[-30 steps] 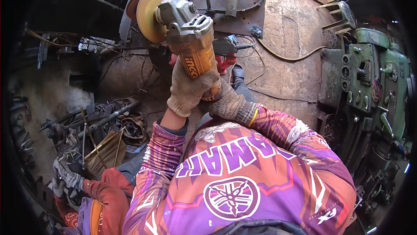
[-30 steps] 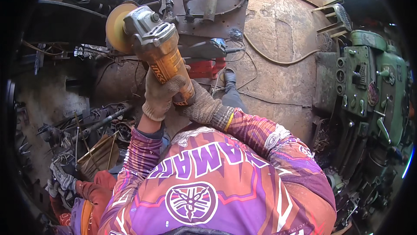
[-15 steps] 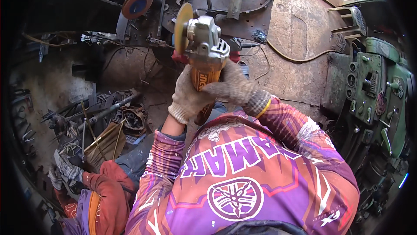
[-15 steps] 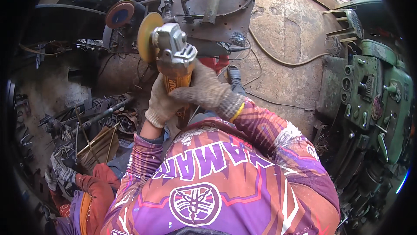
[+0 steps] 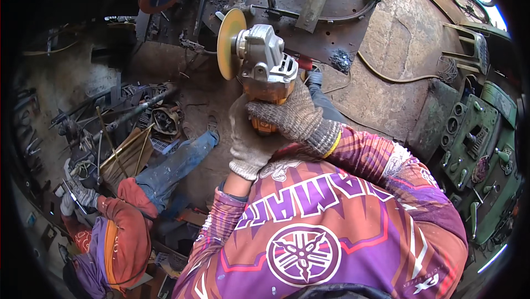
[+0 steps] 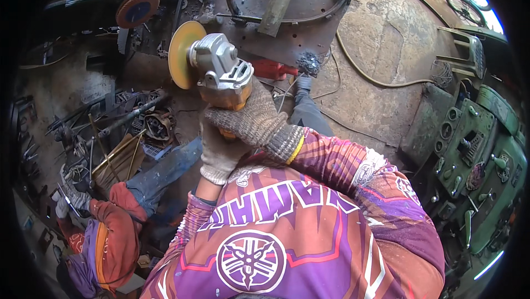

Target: The person welds metal pieces held in a jig using a welding tool, taps the metal with a hammer, and grinds the welded structure using an angle grinder.

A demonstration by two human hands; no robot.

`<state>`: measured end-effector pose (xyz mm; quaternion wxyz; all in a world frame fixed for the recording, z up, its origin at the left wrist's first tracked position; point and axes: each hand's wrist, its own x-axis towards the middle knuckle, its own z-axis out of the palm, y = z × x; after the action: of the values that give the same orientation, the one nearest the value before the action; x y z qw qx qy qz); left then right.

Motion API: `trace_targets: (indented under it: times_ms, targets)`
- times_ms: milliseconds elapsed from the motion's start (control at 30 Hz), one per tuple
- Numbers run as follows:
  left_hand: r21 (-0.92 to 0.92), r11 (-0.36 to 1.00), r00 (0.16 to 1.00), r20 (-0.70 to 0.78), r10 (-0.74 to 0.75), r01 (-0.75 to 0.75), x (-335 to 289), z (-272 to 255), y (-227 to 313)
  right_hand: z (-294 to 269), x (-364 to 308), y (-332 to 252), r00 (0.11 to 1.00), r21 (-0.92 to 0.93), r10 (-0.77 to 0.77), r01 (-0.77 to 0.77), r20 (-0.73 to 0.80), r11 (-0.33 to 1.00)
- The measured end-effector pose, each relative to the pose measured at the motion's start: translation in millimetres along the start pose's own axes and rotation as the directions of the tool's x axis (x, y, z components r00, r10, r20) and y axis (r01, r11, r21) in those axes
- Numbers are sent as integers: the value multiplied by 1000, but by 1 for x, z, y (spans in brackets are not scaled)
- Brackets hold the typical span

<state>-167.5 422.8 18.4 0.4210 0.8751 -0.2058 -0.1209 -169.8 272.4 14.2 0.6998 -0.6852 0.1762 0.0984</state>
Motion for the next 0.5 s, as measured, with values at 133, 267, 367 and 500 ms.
trace_targets:
  times_ms: [133, 267, 367, 500]
  targets:
    - [-274, 944, 982, 94, -162, 182, -14, 11, -18, -4, -2, 3, 999, 134, 47, -43, -26, 990]
    - [-176, 983, 987, 160, -16, 45, -10, 13, -24, -5, -2, 2, 997, 11, -1, 2, -73, 1000]
    - [-144, 984, 966, 251, -62, 101, -2, 16, -26, -9, 1, -1, 994, 26, 44, -42, -97, 999]
    - [-124, 992, 982, 188, -11, 35, 5, 21, -24, -12, 7, 4, 988, -6, -7, 7, -153, 1000]
